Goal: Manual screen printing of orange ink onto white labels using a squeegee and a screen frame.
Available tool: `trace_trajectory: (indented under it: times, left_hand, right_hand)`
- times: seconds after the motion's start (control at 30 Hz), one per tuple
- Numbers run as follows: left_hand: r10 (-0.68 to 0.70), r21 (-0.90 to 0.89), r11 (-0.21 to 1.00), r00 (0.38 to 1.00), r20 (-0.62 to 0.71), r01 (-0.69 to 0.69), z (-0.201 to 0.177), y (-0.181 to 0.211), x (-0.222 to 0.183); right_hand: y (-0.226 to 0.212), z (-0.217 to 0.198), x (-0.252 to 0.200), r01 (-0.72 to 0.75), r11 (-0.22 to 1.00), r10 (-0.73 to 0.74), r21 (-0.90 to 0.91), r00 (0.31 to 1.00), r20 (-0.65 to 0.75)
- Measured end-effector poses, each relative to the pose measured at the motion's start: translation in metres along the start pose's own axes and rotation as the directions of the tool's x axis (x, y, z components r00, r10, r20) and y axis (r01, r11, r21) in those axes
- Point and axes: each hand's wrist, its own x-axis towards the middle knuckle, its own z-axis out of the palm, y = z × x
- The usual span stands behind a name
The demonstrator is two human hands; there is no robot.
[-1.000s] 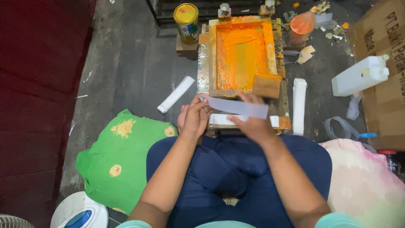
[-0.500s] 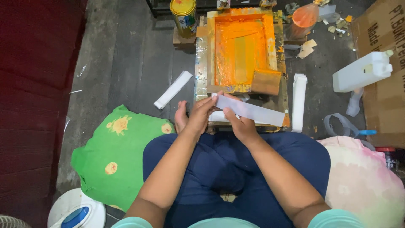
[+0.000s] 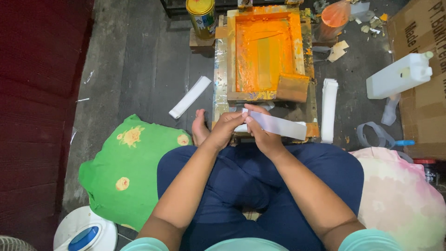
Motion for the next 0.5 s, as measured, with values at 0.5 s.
trace_trajectory:
  times: [0.5]
  left_hand:
    - [0.078,-0.025,0.996,0.979,-0.187,-0.084,-0.011,-0.005,0.009]
  right_hand:
    - [-0.002,-0.007,0.002,-0.048,0.997,0.051,0.065,0.997,-0.050]
